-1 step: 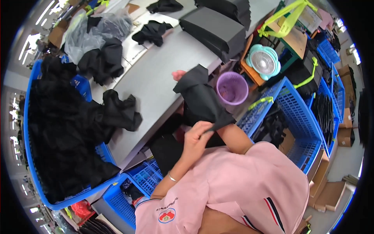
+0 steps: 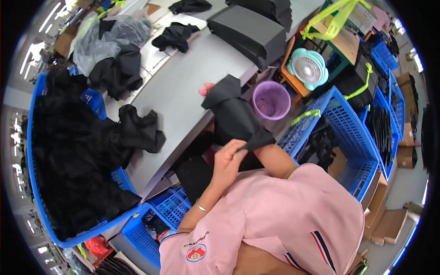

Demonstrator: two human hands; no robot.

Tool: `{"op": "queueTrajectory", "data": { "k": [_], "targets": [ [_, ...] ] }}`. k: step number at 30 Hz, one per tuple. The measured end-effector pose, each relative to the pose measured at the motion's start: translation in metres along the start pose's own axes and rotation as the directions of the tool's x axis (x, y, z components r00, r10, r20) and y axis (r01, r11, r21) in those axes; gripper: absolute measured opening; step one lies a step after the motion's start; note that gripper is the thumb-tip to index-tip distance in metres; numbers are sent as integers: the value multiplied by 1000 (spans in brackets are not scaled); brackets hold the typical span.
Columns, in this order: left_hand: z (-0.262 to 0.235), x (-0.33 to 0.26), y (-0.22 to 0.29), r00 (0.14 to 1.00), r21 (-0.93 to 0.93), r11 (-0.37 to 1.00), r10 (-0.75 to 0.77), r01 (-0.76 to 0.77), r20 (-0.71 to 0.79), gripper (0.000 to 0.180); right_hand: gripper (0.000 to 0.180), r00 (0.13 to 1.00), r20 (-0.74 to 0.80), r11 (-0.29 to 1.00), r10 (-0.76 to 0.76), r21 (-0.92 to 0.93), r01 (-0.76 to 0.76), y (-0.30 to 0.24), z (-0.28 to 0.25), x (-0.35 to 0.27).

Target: Folding and stacking black fabric components at a workshop workstation.

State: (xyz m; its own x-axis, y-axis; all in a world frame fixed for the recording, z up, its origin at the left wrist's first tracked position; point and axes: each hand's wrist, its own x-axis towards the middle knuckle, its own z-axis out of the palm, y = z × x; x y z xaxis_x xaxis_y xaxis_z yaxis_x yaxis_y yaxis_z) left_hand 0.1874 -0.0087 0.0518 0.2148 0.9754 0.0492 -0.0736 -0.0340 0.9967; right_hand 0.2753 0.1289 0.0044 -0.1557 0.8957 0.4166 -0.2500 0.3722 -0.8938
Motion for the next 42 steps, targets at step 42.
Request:
{"op": "queueTrajectory", "data": {
  "k": [42],
  "targets": [
    [-100, -3, 36, 900, 94, 995, 71, -33, -431, 4, 31, 919, -22, 917, 394, -56, -395, -58, -1, -63]
  ]
}}
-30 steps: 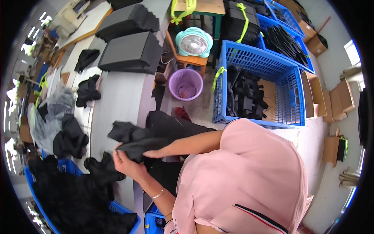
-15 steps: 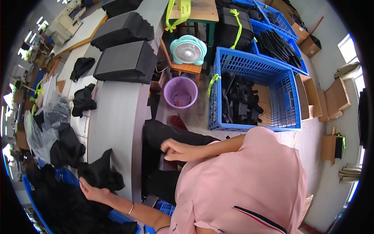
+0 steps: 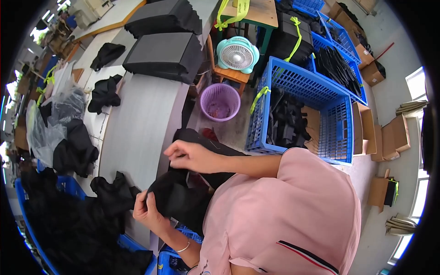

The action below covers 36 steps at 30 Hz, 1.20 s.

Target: Folding and stacking black fabric components at a workshop workstation.

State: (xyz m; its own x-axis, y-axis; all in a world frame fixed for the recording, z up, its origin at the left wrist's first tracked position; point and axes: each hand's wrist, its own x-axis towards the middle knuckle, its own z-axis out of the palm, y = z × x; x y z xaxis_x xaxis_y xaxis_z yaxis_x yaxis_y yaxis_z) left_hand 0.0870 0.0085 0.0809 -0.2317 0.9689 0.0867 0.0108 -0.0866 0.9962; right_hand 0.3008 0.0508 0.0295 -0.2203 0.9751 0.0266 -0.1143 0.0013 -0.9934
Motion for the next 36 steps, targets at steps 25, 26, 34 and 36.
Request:
{"op": "queueTrajectory", "data": {
  "k": [25, 26, 34, 36],
  "targets": [
    [-4, -67, -59, 728, 513, 848, -436, 135, 529, 45, 21, 860, 497, 964, -118, -151, 220, 96, 103, -7],
    [3, -59, -58, 703, 681, 732, -482, -4, 523, 45, 22, 874, 469, 959, -130, -163, 231, 125, 118, -14],
    [19, -29, -36, 849, 833, 484, -291, -267, 441, 41, 27, 911, 383, 973, -155, -101, 208, 289, 78, -58],
    [5, -35, -38, 933, 849, 483, -157, -214, 325, 39, 35, 811, 547, 844, 207, -519, 135, 219, 54, -60]
  ]
}}
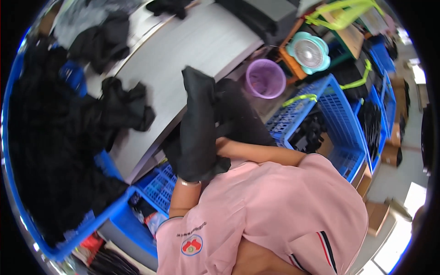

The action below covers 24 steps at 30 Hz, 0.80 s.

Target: Folding and stacking black fabric components at a workshop workstation.

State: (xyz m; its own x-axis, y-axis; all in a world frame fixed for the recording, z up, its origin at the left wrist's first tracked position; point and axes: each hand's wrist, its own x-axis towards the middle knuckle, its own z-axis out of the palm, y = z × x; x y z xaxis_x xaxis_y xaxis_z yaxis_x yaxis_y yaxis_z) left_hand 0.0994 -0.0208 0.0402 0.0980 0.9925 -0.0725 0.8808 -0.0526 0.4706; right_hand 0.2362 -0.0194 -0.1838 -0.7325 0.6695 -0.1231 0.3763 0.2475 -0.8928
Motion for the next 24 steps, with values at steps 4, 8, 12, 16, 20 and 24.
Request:
{"op": "queueTrajectory", "data": {
  "k": [4, 8, 12, 16, 20, 24],
  "targets": [
    [-10, 4, -3, 934, 32, 992, 126, -122, -335, 35, 29, 857, -441, 858, 267, 513, -4, -94, -113, -17],
    [-14, 9, -7, 866, 33, 970, 230, -240, -444, 34, 24, 726, -676, 939, 127, 319, 132, -126, -174, -12],
    [-5, 3, -2, 887, -83, 961, 208, -264, -411, 35, 22, 862, -478, 982, -171, -151, 111, -158, -184, 14],
    [-5, -2, -13, 907, -187, 945, 184, -270, -378, 36, 16, 936, -351, 933, -16, 332, 140, -146, -175, 15],
    [-5, 5, -33, 928, -294, 925, 129, -240, -349, 37, 14, 978, -207, 591, 26, 793, 152, -174, -191, -6],
    [4, 3, -25, 943, -401, 884, 115, -241, -313, 38, 15, 966, -243, 443, 92, 878, 178, -171, -191, 8]
  ]
}}
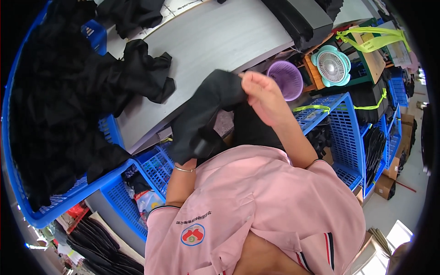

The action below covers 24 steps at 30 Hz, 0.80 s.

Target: Folding and stacking black fabric components at a workshop workstation.

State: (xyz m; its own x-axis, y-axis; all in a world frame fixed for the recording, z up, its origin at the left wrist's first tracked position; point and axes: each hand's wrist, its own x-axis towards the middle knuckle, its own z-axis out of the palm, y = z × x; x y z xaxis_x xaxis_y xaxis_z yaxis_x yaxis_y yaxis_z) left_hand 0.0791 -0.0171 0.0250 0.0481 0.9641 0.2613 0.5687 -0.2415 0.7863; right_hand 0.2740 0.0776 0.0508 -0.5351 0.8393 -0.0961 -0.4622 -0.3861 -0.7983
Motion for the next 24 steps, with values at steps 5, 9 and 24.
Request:
{"op": "queueTrajectory", "data": {
  "k": [5, 9, 24],
  "targets": [
    [40, 33, 3, 999, -133, 990, -44, 45, 8, 40, 21, 983, -180, 971, -29, -237, -14, -23, -9, 37],
    [43, 40, -2, 997, -219, 973, -82, 80, 1, 41, 31, 942, -183, 862, -282, -479, 165, -20, -13, 21],
    [48, -27, -59, 987, 471, 869, 115, -153, 109, 49, 5, 768, 54, 228, -639, -939, 256, 33, -26, -1]
  ]
}}
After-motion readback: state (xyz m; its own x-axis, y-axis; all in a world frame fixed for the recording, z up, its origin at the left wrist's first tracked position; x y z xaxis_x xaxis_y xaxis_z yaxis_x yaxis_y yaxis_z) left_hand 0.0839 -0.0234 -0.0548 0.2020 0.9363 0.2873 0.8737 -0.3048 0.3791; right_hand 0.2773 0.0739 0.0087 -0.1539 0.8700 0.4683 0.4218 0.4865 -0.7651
